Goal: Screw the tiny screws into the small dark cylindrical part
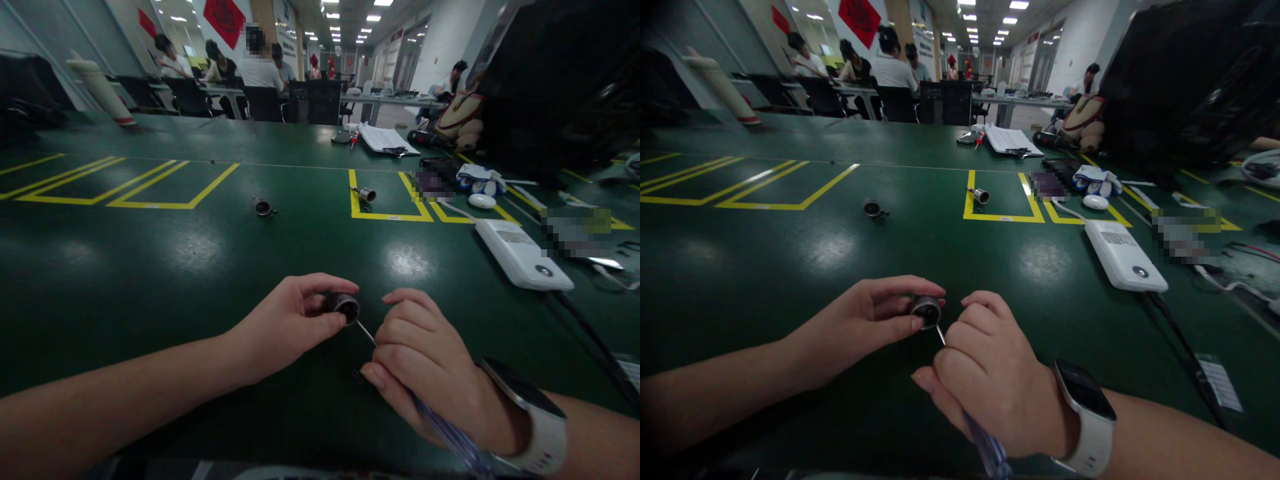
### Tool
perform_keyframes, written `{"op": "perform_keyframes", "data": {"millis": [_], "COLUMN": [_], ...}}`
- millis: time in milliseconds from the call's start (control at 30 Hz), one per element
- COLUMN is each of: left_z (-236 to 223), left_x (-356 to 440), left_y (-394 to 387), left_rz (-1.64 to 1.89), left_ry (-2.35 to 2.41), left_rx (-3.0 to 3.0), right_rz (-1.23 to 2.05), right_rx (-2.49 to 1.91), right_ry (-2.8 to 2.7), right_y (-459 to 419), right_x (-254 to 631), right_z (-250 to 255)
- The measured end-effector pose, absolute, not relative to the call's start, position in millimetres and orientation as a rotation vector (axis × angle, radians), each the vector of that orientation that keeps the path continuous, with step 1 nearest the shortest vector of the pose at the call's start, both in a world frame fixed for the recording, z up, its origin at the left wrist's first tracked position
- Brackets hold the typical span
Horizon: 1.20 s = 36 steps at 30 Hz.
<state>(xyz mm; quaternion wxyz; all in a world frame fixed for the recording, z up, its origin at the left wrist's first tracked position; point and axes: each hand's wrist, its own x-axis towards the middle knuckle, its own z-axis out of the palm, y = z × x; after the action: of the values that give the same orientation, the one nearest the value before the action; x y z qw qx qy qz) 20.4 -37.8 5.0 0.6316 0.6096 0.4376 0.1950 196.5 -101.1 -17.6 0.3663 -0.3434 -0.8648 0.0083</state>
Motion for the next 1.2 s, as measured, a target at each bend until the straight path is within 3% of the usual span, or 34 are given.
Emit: {"op": "perform_keyframes", "data": {"millis": [1200], "left_z": [2.8], "left_x": [28.4], "left_y": [-40.8], "left_rz": [0.522], "left_ry": [1.001], "left_rx": [1.222], "right_rz": [0.083], "right_rx": [-0.887], "right_ry": [-2.182], "right_y": [-102.0], "right_x": [190.0], "right_z": [-13.0]}}
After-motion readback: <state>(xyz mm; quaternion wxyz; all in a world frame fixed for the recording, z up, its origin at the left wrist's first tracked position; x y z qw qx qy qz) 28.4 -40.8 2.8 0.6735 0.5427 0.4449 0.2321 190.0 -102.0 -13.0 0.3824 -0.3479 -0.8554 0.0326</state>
